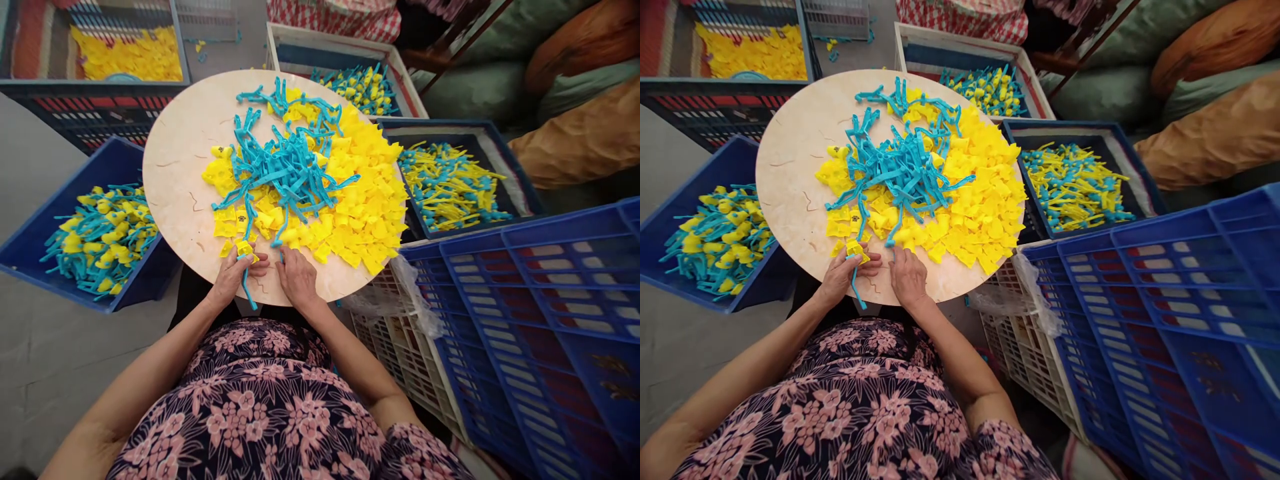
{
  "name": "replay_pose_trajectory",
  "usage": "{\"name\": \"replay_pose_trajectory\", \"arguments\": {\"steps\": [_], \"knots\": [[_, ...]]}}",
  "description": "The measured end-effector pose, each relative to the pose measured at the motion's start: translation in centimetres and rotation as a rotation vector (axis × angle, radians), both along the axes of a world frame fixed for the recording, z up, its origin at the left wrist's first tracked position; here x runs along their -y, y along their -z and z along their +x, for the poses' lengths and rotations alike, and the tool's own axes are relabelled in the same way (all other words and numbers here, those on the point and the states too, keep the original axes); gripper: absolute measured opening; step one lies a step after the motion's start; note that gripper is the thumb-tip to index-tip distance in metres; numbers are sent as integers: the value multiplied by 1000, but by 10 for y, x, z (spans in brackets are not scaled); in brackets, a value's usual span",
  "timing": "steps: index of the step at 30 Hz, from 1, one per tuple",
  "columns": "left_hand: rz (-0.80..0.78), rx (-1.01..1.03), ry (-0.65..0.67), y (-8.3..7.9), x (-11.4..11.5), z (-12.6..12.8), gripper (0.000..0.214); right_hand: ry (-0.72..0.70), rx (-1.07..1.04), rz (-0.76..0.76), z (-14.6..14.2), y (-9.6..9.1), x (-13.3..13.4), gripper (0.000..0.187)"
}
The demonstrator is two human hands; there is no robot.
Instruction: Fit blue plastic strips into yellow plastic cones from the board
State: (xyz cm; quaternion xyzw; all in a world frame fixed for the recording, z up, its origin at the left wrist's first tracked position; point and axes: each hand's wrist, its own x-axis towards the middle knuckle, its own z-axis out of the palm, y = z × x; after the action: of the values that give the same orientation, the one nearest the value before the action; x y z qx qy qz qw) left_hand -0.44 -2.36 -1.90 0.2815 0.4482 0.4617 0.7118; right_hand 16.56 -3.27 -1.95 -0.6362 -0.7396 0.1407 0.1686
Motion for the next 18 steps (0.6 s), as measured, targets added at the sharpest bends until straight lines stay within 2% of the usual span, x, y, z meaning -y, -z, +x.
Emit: {"name": "replay_pose_trajectory", "arguments": {"steps": [2, 4, 7, 9, 11, 15, 18], "knots": [[5, 17, 9, 1, 0, 0, 50, 18, -153, 13, 2, -3, 1, 27], [12, 33, 14, 2, 1, 0, 49, 28, -401, -21, 4, -6, 2, 26], [22, 37, -7, 6, 0, 0, 48, -26, -770, -189, -2, -10, 4, 27], [26, 31, -30, 9, 0, -1, 47, -67, -875, -254, -10, -10, 4, 27], [41, 1, -54, 11, 0, -2, 44, -107, -825, -193, -16, -9, 4, 26], [47, -2, -53, 8, 0, -3, 46, -232, -547, 10, -15, -10, 5, 31], [5, 90, -23, 6, -1, -2, 52, -153, -487, 29, -10, -12, 5, 34]]}}
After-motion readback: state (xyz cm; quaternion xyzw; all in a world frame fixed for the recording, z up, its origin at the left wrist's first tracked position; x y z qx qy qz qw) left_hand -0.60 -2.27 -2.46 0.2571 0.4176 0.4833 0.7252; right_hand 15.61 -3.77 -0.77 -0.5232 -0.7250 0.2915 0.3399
